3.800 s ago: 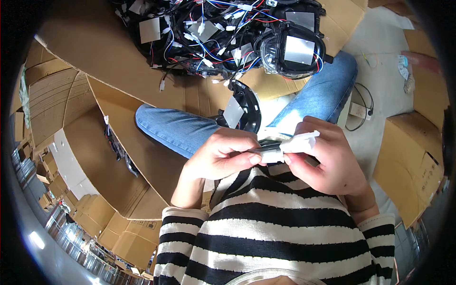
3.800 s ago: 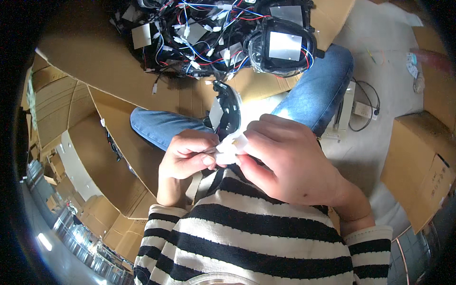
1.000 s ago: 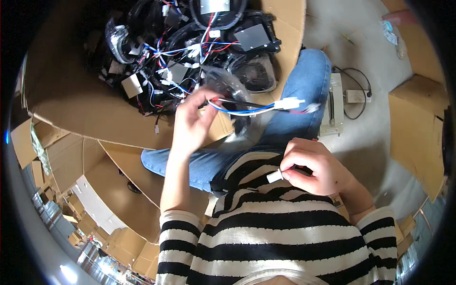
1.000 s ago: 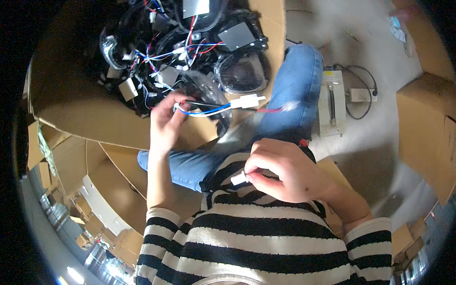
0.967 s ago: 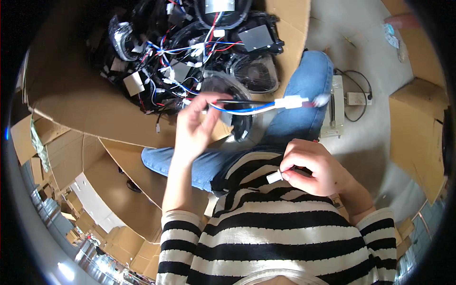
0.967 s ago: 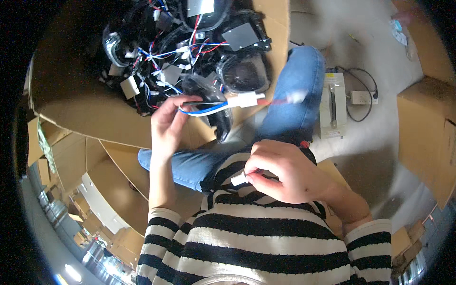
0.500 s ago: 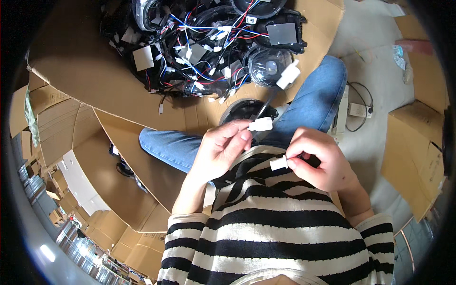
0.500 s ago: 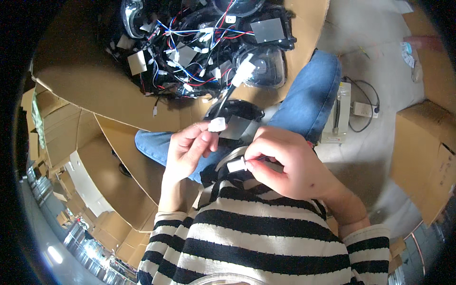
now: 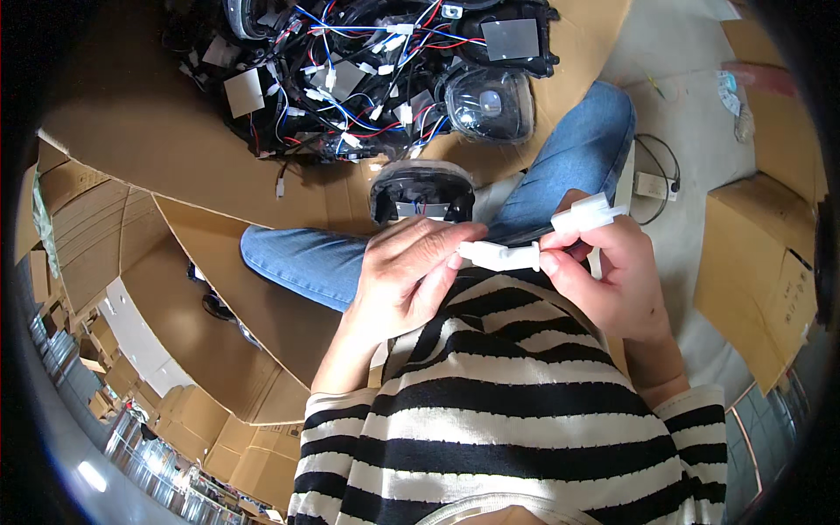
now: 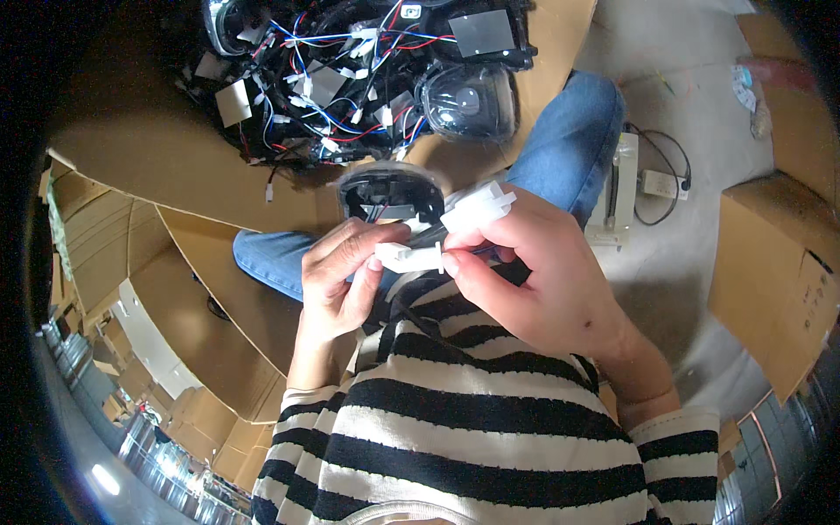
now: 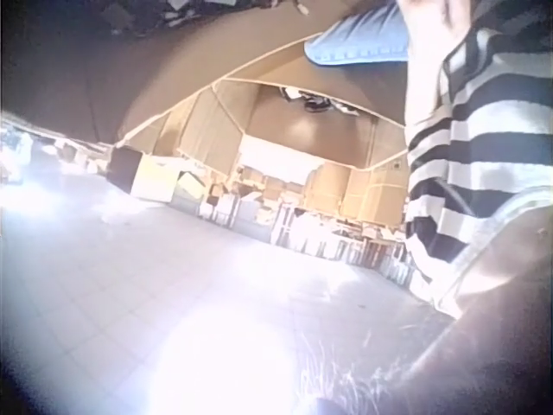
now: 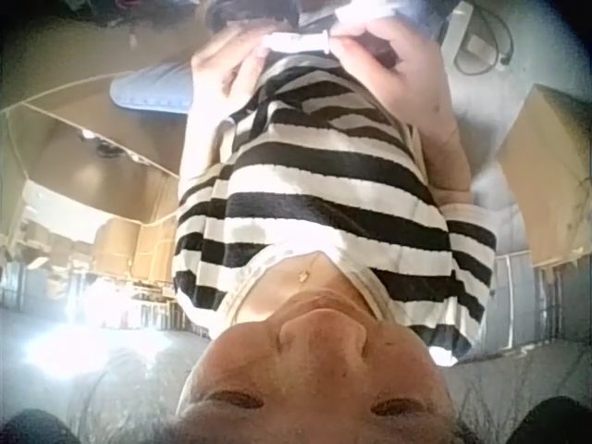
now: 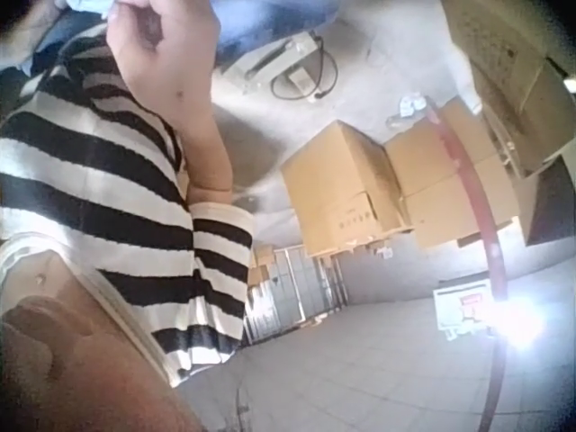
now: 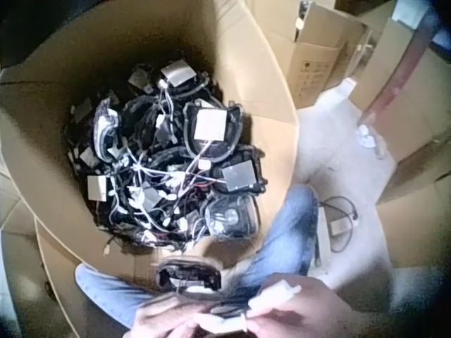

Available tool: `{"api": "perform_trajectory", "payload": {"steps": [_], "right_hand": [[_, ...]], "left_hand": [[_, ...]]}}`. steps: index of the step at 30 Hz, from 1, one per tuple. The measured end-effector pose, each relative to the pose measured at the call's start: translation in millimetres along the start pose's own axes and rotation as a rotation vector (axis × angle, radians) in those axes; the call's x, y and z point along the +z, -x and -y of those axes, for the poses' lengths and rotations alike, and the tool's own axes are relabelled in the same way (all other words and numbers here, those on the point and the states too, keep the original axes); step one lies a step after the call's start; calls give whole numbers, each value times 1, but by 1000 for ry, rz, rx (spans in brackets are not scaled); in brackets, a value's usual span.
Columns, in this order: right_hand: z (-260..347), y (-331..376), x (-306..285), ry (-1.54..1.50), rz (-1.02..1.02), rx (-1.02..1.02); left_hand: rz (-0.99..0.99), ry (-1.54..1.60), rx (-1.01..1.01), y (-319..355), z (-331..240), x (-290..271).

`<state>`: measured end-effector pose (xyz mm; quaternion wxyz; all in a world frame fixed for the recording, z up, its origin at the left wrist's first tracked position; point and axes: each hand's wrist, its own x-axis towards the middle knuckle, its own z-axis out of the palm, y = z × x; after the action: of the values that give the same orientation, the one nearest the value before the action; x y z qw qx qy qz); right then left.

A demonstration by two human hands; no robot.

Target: The person connects wire harnesses to connectors on plastic electronic components, then tests the connectors by hand.

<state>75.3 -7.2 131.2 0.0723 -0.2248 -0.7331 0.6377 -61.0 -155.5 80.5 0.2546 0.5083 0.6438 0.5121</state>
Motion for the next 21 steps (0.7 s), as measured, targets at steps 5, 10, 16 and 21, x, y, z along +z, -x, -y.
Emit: {"api": "perform_trajectory", "payload": {"steps": [5, 10, 16, 21], "right_hand": [[1, -3, 0, 115, 13, -41], [-7, -8, 3, 159, 48, 15], [-12, -9, 4, -1, -19, 89], [-7, 4, -12, -81, -73, 130]], "left_hand": [[-22, -147, 30, 1, 0, -1], [-5, -294, 49, -5, -2, -1], [-48, -58, -174, -7, 1, -1], [-94, 330, -232, 7, 14, -11]]}}
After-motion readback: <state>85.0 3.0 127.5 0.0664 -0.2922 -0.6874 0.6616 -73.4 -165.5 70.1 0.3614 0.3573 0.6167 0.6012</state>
